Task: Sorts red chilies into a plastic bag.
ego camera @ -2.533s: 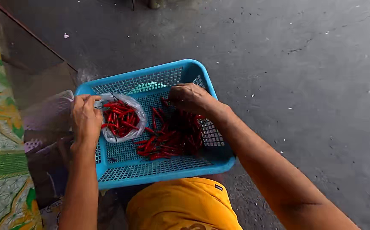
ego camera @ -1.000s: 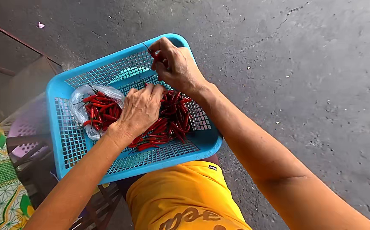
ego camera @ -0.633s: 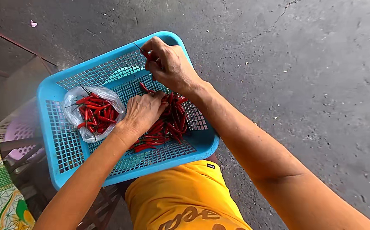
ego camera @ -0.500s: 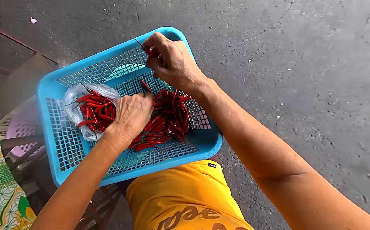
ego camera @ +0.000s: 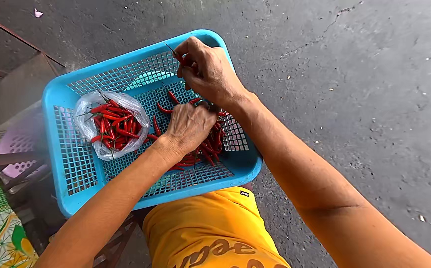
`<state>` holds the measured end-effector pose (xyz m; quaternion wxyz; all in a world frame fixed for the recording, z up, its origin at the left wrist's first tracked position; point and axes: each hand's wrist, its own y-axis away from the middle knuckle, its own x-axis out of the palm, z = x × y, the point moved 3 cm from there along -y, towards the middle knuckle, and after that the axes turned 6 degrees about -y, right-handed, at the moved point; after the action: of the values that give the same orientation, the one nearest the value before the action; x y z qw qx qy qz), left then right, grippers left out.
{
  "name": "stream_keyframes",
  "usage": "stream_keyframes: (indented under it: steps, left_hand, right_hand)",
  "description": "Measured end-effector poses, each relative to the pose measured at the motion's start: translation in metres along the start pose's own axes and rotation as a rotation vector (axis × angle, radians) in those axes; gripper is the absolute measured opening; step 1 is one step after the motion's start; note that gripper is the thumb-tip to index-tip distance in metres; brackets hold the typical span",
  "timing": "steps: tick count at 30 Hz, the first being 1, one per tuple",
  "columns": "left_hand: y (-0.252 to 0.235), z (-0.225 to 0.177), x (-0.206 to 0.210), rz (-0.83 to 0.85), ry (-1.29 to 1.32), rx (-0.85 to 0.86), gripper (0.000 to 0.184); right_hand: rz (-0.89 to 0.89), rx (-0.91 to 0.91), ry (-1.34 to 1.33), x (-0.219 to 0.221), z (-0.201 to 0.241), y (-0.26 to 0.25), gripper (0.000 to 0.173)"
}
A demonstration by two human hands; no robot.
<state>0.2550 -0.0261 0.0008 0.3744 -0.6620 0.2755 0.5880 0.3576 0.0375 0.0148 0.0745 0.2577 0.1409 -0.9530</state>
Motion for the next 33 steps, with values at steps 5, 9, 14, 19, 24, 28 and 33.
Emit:
stream_keyframes:
  steps: [5, 9, 14, 19, 24, 28, 33]
  left_hand:
    - [0.016, 0.028, -0.030, 0.210, -0.004, -0.203, 0.019]
    - [0.041, 0.074, -0.042, 0.335, 0.812, -0.768, 0.028]
    - [0.054, 0.074, -0.036, 0.004, 1.754, -1.223, 0.034]
    - [0.046, 0.061, -0.021, 0.055, 1.794, -1.085, 0.031]
    - [0.049, 0.062, -0.021, 0.132, 1.601, -1.004, 0.023]
    - [0.063, 0.073, -0.063, 0.091, 0.716, -0.647, 0.024]
    - [0.096, 0.093, -0.110, 0.167, -0.158, -0.696, 0.031]
  right_hand:
    - [0.021, 0.007, 0.010, 0.001, -0.001, -0.001, 0.028]
    - [0.023, -0.001, -0.007, 0.002, -0.001, -0.001, 0.026]
    - [0.049, -0.055, -0.006, 0.002, 0.000, -0.001, 0.027]
    - [0.193, -0.170, 0.142, 0.011, 0.002, 0.004, 0.028]
    - [0.225, -0.118, 0.212, 0.010, 0.002, 0.005, 0.027]
    - [0.183, -0.021, 0.210, 0.006, -0.001, 0.003, 0.027]
    - [0.231, 0.005, 0.231, 0.007, -0.001, 0.004, 0.026]
